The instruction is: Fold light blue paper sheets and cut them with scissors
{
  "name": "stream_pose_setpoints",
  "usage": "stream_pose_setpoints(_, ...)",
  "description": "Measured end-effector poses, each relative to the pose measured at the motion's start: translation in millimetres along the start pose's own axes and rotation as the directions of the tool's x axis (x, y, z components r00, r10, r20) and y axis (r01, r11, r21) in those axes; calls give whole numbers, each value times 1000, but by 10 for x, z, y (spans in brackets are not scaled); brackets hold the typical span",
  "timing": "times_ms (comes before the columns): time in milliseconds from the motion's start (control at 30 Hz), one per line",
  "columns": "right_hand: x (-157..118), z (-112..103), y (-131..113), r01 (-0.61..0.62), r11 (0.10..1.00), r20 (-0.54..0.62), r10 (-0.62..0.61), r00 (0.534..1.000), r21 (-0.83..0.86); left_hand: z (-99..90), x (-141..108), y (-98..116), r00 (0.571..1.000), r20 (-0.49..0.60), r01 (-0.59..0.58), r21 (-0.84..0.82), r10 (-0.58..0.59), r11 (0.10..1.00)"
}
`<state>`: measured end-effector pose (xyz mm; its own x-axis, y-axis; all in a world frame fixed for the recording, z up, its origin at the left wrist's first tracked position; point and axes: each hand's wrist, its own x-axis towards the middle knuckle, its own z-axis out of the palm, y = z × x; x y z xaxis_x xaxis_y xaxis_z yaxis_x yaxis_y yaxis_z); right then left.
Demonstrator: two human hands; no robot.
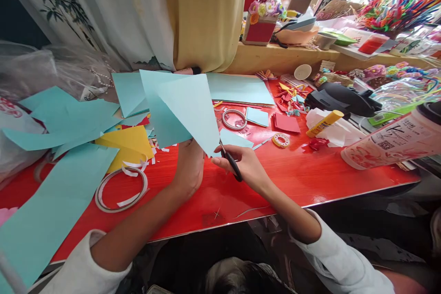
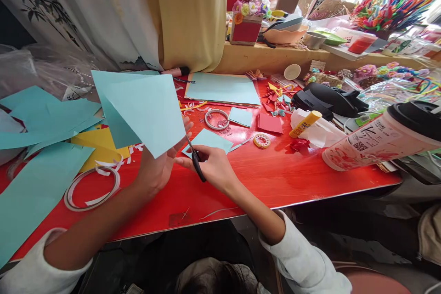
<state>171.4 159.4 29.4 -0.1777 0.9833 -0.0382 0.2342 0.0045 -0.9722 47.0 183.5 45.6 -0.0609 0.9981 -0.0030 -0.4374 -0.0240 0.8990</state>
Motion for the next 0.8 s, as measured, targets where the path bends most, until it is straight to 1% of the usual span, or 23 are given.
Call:
stream_pose_setpoints(100,-2,-9,-12,-22,999,-16,23,1000,29,-14,9,-35,999,47,5,-95,0,996)
stream_pose_setpoints(200,-1,-18,-27,-39,998,-23,40,999,56,-29,20,-75,997,75,19,-122,-10,992)
stream_pose_setpoints(367,1,-45,-27,-54,994,5,54,999,93,-28,18,-85,998,43,49,-123,-44,991)
stream_pose_setpoints(500,-3,-71,-4,-32,987,31,28,999,156,-22,-1,-50,999,35,44,-119,-40,992)
stream_pose_setpoints(667,-6,-92,15,-38,982,14,36,999,184,-52,1,-36,999,-21,41,-69,-42,997)
stream_pose_setpoints(800,-5,-95,18,-44,982,12,43,999,181,-71,20,-42,1000,-18,23,-69,-24,997)
